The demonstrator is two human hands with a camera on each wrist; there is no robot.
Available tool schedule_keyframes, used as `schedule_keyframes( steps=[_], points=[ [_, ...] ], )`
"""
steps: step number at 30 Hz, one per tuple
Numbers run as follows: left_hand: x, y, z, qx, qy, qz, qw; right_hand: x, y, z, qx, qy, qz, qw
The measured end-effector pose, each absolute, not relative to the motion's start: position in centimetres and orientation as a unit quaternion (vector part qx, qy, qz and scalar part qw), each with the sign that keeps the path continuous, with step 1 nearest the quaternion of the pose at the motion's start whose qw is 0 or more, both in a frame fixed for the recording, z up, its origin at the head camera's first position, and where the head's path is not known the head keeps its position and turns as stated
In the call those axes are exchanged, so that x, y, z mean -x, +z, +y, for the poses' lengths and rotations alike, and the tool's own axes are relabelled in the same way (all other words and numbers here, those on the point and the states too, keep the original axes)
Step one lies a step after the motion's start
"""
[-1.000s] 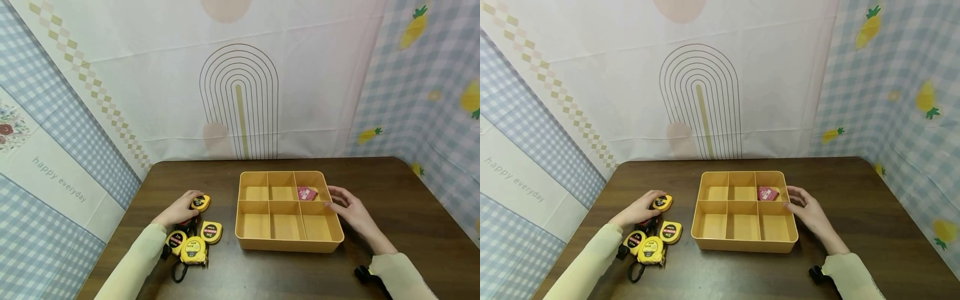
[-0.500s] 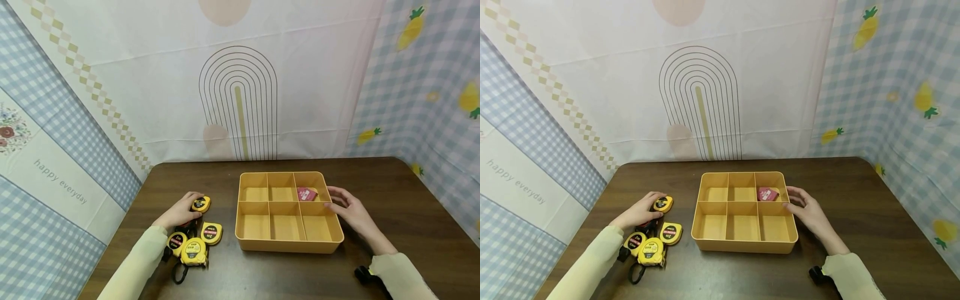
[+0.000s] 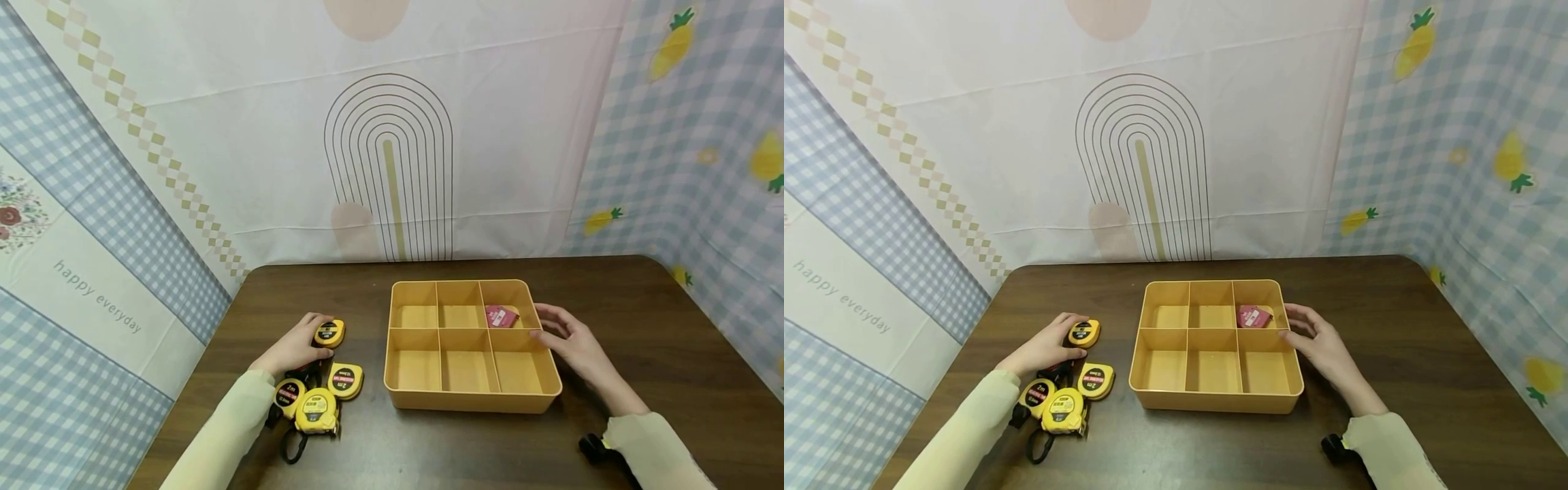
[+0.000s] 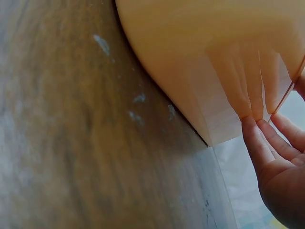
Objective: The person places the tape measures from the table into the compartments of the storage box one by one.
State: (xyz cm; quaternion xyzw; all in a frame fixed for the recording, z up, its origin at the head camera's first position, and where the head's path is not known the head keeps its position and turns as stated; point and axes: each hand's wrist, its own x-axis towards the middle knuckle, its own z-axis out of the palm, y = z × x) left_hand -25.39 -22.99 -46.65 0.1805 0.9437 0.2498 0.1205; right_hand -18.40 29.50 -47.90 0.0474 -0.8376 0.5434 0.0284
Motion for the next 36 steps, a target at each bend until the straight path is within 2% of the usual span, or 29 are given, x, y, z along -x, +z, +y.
schedule_keyframes(
  steps=[10,36],
  points=[
    [25.35,-46.73,-22.82,-0.193,0.233,0.947,0.108,18.3,-47.92,29.63,-0.045,0.542,-0.839,0.029],
    [25.18,-46.96,-22.57,-0.157,0.24,0.953,0.097,18.34,-47.79,29.46,-0.041,0.536,-0.843,0.022]
  ],
)
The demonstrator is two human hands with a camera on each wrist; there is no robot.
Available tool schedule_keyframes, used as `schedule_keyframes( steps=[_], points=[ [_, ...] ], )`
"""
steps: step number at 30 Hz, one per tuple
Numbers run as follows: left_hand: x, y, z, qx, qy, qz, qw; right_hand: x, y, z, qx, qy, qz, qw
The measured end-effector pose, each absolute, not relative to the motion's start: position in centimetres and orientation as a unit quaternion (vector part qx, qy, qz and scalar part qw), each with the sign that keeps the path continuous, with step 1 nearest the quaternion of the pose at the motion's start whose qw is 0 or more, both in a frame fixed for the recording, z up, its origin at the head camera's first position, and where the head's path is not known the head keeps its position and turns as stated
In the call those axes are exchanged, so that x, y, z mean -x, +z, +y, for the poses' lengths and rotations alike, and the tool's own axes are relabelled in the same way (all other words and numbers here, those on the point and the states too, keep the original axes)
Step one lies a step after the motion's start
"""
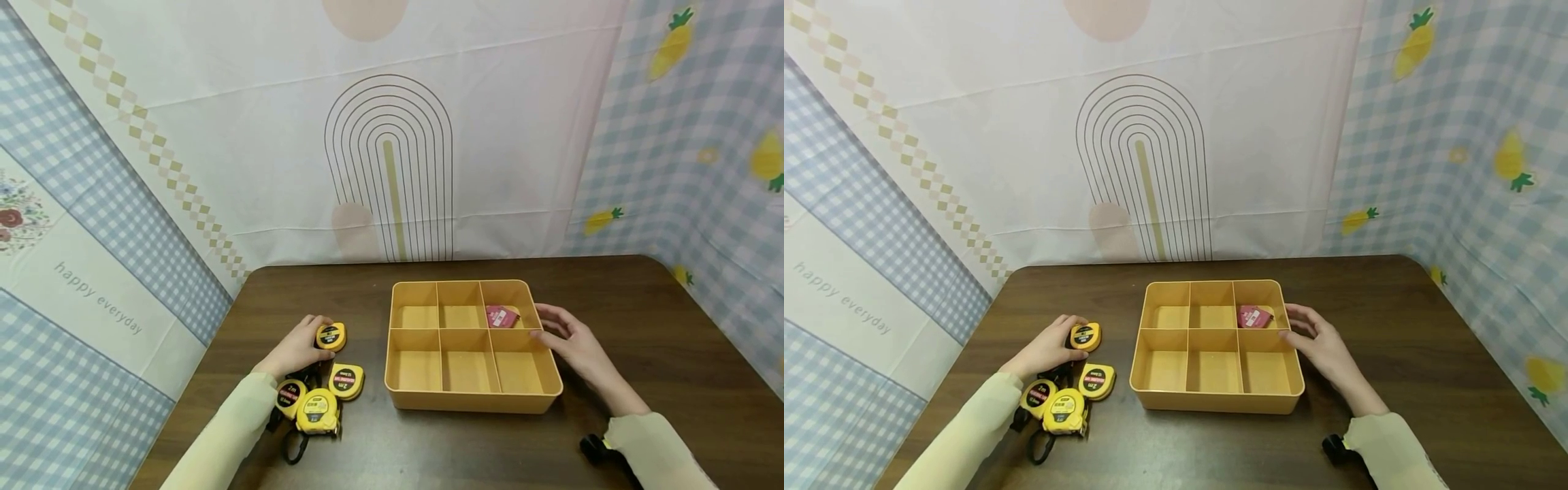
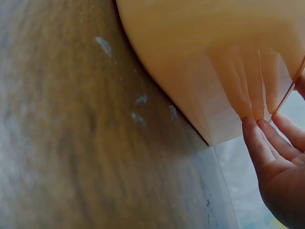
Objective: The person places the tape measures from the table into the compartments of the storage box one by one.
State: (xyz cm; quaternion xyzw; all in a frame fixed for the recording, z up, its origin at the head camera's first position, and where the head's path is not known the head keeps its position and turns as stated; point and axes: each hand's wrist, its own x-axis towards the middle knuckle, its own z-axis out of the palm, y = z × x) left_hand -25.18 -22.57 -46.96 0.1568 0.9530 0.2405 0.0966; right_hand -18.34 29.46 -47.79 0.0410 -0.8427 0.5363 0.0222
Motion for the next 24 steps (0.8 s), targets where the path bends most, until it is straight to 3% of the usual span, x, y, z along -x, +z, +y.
schedule_keyframes(
  steps=[24],
  points=[
    [24.81,-46.82,-22.59,-0.168,0.224,0.957,0.081,18.3,-47.89,29.44,-0.037,0.547,-0.836,0.025]
  ],
)
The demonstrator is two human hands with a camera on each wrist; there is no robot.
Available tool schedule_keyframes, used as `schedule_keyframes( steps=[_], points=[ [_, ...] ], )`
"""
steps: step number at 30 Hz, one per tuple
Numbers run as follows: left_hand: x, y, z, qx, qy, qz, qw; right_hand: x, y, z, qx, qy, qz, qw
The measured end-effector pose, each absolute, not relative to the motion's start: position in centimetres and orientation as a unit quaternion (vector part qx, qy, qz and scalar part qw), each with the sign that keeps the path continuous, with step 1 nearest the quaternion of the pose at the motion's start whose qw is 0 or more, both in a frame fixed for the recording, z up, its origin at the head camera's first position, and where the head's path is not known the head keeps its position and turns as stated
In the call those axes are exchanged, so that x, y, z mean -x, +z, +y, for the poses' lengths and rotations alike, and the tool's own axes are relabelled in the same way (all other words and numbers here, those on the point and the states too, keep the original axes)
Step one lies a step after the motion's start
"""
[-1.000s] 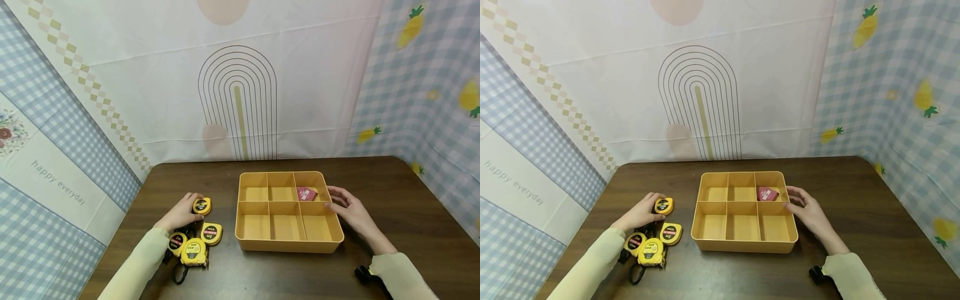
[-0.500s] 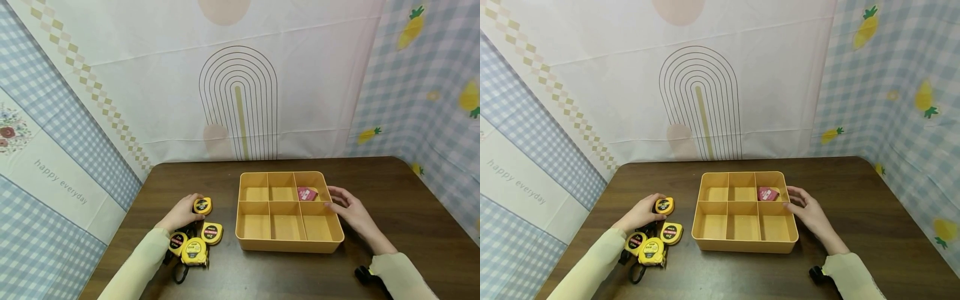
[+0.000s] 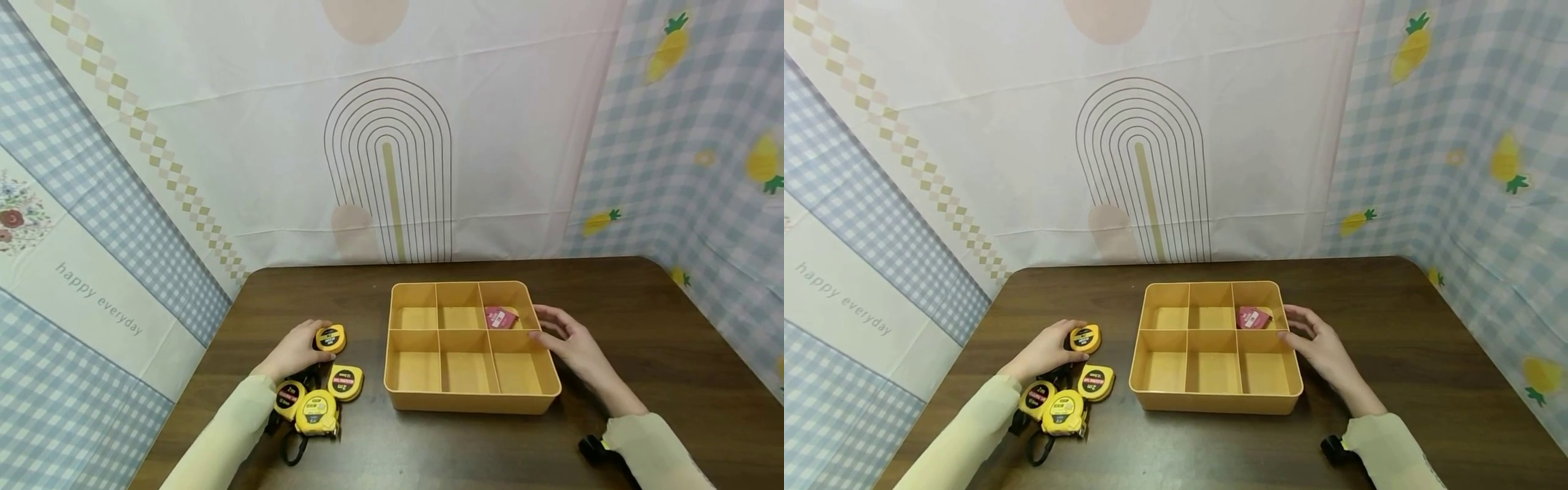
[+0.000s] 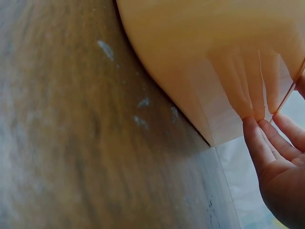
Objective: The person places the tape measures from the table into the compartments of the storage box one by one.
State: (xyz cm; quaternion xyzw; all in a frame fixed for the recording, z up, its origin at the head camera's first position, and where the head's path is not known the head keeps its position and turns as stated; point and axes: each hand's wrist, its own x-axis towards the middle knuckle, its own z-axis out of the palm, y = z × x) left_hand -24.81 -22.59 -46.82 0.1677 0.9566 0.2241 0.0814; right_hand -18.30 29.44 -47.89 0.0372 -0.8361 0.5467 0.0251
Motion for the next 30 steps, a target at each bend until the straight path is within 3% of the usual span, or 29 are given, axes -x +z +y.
schedule_keyframes(
  steps=[30],
  points=[
    [24.27,-46.84,-22.82,-0.18,0.219,0.955,0.084,18.16,-48.08,29.25,-0.039,0.561,-0.826,0.025]
  ],
)
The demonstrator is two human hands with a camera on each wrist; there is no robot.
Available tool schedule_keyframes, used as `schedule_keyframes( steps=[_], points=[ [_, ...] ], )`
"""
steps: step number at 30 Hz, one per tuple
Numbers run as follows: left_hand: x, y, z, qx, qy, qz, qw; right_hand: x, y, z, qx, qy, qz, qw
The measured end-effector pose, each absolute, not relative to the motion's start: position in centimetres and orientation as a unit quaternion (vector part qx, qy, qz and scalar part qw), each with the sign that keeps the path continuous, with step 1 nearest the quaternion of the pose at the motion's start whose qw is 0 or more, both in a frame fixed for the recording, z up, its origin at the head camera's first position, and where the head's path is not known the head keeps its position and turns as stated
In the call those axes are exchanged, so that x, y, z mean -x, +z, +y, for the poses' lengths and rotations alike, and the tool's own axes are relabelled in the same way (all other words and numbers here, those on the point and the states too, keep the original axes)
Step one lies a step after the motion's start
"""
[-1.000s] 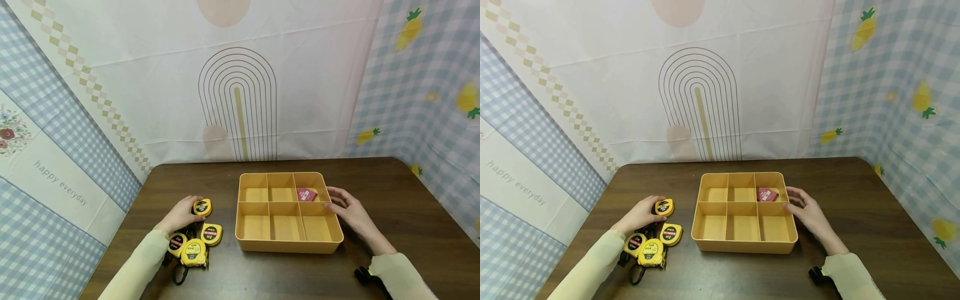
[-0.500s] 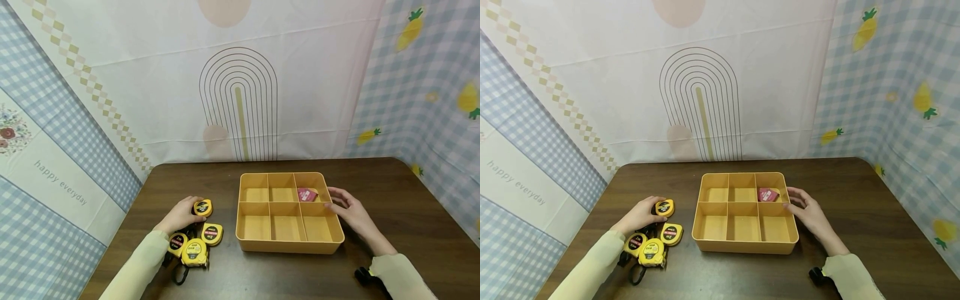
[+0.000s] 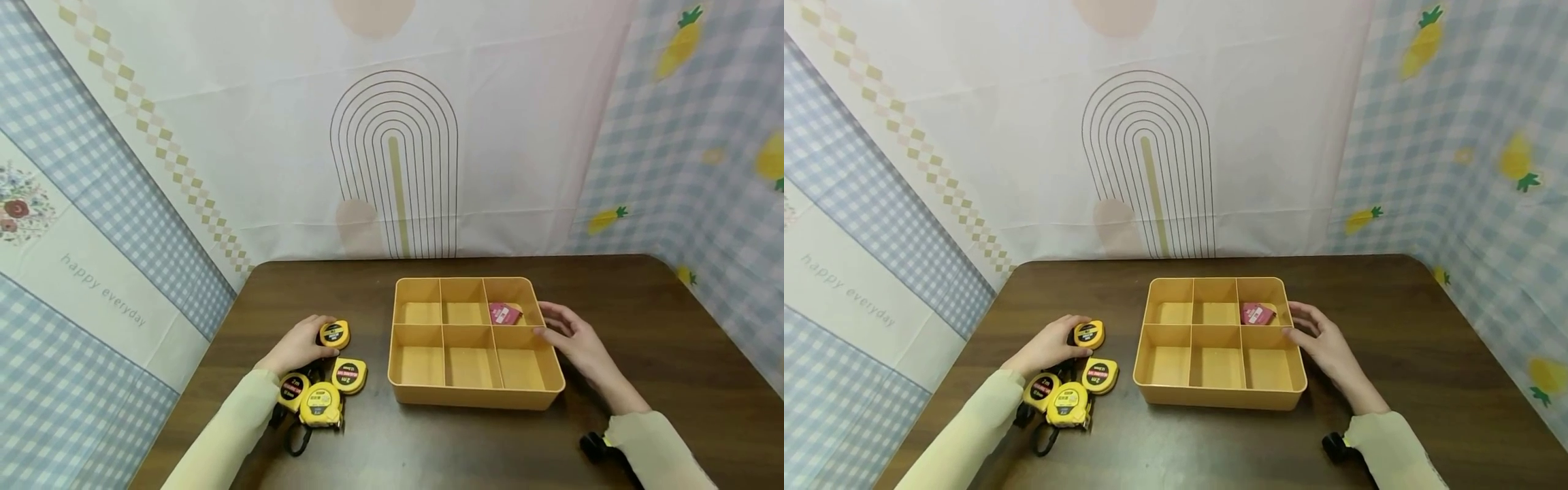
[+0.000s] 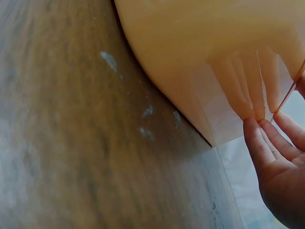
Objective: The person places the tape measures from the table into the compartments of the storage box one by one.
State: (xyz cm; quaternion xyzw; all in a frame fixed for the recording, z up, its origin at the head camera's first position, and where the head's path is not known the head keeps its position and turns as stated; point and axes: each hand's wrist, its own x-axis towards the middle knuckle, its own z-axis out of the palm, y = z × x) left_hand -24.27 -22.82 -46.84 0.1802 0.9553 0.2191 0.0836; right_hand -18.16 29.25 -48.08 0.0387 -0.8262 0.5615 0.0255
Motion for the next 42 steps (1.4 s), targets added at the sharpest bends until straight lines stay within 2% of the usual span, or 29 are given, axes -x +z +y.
schedule_keyframes(
  steps=[27,42],
  points=[
    [24.6,-46.7,-22.9,-0.194,0.205,0.955,0.088,18.3,-48.2,29.4,-0.041,0.566,-0.823,0.028],
    [24.8,-45.0,-23.0,-0.19,0.183,0.959,0.105,18.4,-48.3,29.3,-0.041,0.565,-0.823,0.029]
  ],
)
